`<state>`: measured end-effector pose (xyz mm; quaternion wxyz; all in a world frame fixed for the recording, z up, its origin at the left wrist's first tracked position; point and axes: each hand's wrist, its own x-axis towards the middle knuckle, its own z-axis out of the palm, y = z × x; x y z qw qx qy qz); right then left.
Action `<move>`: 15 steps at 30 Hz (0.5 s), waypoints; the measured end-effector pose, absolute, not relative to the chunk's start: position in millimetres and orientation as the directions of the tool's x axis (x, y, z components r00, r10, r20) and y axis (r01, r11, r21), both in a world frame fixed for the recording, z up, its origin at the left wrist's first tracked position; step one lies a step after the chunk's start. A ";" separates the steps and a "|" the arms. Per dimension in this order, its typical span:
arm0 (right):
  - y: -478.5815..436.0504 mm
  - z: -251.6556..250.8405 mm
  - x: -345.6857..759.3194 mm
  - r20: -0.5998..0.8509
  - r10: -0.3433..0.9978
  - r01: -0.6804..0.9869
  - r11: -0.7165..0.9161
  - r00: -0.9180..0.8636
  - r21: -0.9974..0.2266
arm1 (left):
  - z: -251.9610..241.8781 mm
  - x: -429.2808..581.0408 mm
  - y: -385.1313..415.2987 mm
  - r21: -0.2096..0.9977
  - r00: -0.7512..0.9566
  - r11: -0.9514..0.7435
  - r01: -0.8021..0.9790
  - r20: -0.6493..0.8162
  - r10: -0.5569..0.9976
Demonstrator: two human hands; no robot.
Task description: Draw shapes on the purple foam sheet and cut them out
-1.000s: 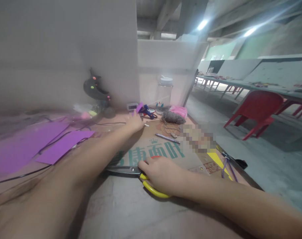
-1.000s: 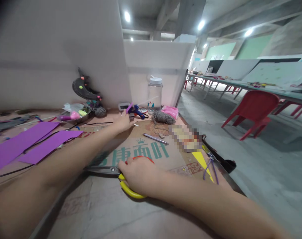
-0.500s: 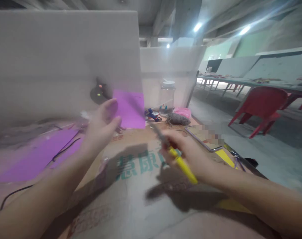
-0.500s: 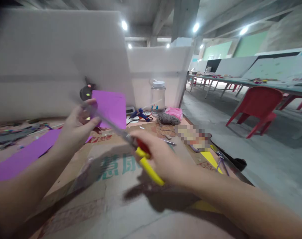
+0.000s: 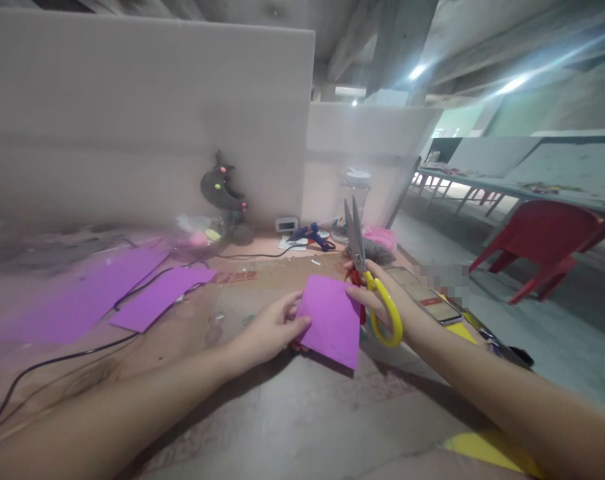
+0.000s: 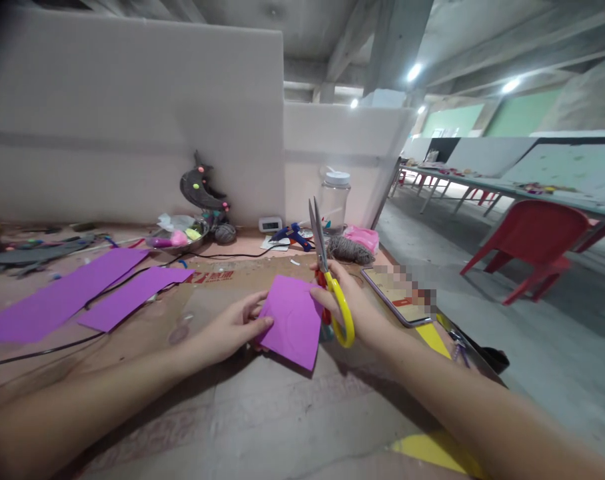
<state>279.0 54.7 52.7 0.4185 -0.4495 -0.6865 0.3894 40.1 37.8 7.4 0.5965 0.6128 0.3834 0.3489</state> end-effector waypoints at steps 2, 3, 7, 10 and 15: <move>54.0 50.6 277.6 0.229 0.946 0.284 0.290 -0.228 -0.914 | 7.1 37.1 39.7 0.995 0.460 -0.011 0.099 -0.036 0.887; 53.4 51.2 277.2 0.238 0.944 0.282 0.298 -0.228 -0.912 | 9.7 35.5 39.7 0.991 0.457 -0.014 0.135 -0.050 0.888; 50.5 54.8 278.0 0.296 0.932 0.278 0.346 -0.207 -0.896 | 27.9 32.0 33.7 0.959 0.543 -0.032 0.281 -0.132 0.829; 45.7 56.7 277.9 0.351 0.915 0.314 0.398 -0.197 -0.862 | 43.1 29.0 27.4 0.927 0.559 -0.098 0.361 -0.131 0.819; 34.7 65.2 274.5 0.341 0.902 0.339 0.418 -0.265 -0.843 | 71.2 8.9 29.0 0.888 0.390 -0.251 0.386 0.090 0.916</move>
